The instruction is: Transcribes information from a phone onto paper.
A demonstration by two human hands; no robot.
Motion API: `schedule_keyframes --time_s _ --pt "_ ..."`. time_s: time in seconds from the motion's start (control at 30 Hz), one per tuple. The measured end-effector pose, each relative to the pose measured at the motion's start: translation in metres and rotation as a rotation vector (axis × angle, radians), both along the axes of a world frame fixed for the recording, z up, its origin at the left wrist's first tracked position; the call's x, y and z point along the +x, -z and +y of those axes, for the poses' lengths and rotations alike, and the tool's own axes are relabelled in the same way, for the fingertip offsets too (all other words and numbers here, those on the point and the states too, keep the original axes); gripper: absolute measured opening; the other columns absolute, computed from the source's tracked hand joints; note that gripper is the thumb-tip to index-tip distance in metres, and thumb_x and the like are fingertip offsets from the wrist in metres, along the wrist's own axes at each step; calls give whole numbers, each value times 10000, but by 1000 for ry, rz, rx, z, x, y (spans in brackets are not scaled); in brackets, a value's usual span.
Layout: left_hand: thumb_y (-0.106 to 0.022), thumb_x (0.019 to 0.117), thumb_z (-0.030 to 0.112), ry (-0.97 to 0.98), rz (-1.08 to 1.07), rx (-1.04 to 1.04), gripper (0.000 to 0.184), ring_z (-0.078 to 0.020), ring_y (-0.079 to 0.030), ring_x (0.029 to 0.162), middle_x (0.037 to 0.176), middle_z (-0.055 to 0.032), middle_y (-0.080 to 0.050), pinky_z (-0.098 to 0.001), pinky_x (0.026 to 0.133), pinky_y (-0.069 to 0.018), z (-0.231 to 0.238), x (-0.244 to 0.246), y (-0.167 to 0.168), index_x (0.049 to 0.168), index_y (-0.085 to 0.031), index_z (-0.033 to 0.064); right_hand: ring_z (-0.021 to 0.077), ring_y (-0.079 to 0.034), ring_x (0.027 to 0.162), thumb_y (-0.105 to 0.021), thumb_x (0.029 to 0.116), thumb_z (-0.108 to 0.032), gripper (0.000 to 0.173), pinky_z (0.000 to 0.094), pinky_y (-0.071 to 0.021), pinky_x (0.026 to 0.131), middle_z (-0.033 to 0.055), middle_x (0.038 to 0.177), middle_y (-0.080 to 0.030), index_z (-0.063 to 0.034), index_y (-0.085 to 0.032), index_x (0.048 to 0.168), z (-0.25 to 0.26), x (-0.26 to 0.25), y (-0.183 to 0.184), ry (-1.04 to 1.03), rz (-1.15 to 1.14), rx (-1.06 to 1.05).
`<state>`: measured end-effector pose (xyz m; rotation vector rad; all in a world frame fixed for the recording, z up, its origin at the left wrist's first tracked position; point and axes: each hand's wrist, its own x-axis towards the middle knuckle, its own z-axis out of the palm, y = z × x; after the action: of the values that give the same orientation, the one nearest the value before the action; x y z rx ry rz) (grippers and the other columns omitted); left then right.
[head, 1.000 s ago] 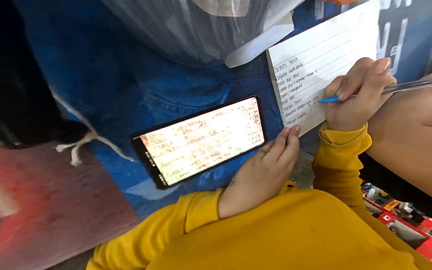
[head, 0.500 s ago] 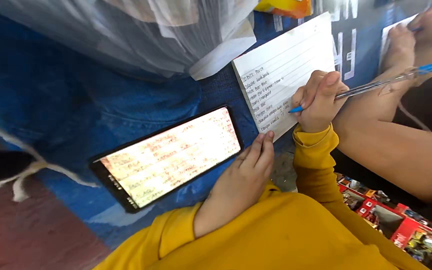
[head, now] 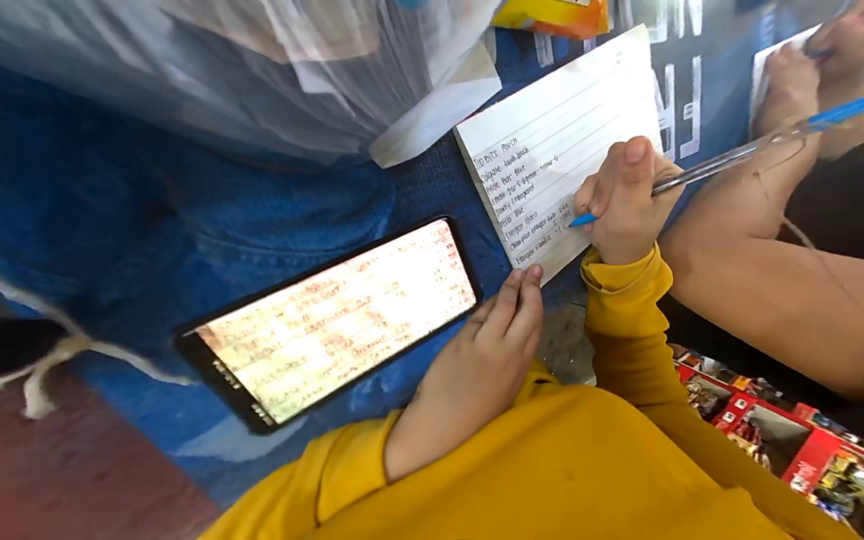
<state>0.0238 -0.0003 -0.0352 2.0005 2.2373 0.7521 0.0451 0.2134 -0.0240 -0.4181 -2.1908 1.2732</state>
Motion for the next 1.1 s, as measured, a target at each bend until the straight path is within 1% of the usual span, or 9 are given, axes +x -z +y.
schedule_keyframes --time_s 0.13,0.3,0.37,0.6,0.73,0.8,0.9,1.0,1.1 --pt "-476 945 -109 2 23 -14 343 -298 -604 1285 1406 -206 -591 -303 983 -503 -1 1 -1 1258 -616 -93 -96 -492 479 -485 1051 -141 424 97 -414 454 -202 554 -508 -250 -516 642 0 1 1 9 -2 37" --pt "-483 944 -102 -11 8 18 334 -296 -617 1254 1306 -179 -651 -298 975 -502 -1 1 1 1234 -646 -70 -98 -495 482 -488 1061 -172 427 96 -422 463 -206 555 -510 -261 -520 645 2 0 1 -14 1 22" --pt "-490 944 -95 -11 -4 23 326 -297 -622 1247 1283 -171 -663 -298 973 -507 0 0 1 1225 -653 -66 -96 -496 487 -475 1061 -151 418 97 -424 462 -200 570 -510 -249 -516 657 1 -2 2 14 16 45" --pt "-493 948 -84 -9 -33 20 299 -294 -622 1248 1272 -175 -670 -299 980 -499 -1 1 1 1195 -661 -61 -95 -484 483 -474 1048 -127 407 102 -411 460 -203 560 -495 -249 -508 661 1 -1 2 35 15 59" --pt "-501 953 -64 3 -74 4 306 -305 -617 1261 1287 -171 -668 -311 996 -498 -2 1 -1 1214 -662 -64 -96 -486 483 -483 1049 -143 421 106 -418 470 -207 551 -495 -261 -507 645 2 -1 3 10 18 55" --pt "-489 963 -57 11 -47 1 310 -303 -609 1268 1288 -165 -669 -311 1022 -479 -2 1 -1 1220 -662 -59 -93 -469 473 -482 1052 -152 424 106 -402 464 -207 548 -493 -271 -511 646 4 0 2 1 30 -18" --pt "-473 962 -75 13 15 -10 341 -298 -603 1270 1314 -171 -650 -308 1028 -470 -3 1 -2 1257 -643 -62 -61 -484 453 -455 1081 -219 451 120 -419 447 -179 560 -550 -269 -576 649 12 5 -1 35 147 -264" --pt "-495 950 -79 4 15 7 308 -300 -624 1245 1329 -171 -642 -321 999 -503 -3 2 -2 1208 -662 -66 -46 -519 475 -451 1089 -257 450 128 -449 466 -162 599 -594 -250 -612 669 20 17 -5 38 218 -230" --pt "-500 956 -64 15 -43 34 280 -310 -619 1265 1369 -166 -630 -343 1002 -509 -3 2 -1 1178 -671 -69 -26 -542 480 -402 1088 -182 469 137 -474 476 -131 601 -599 -208 -606 666 22 24 -5 82 289 -187"
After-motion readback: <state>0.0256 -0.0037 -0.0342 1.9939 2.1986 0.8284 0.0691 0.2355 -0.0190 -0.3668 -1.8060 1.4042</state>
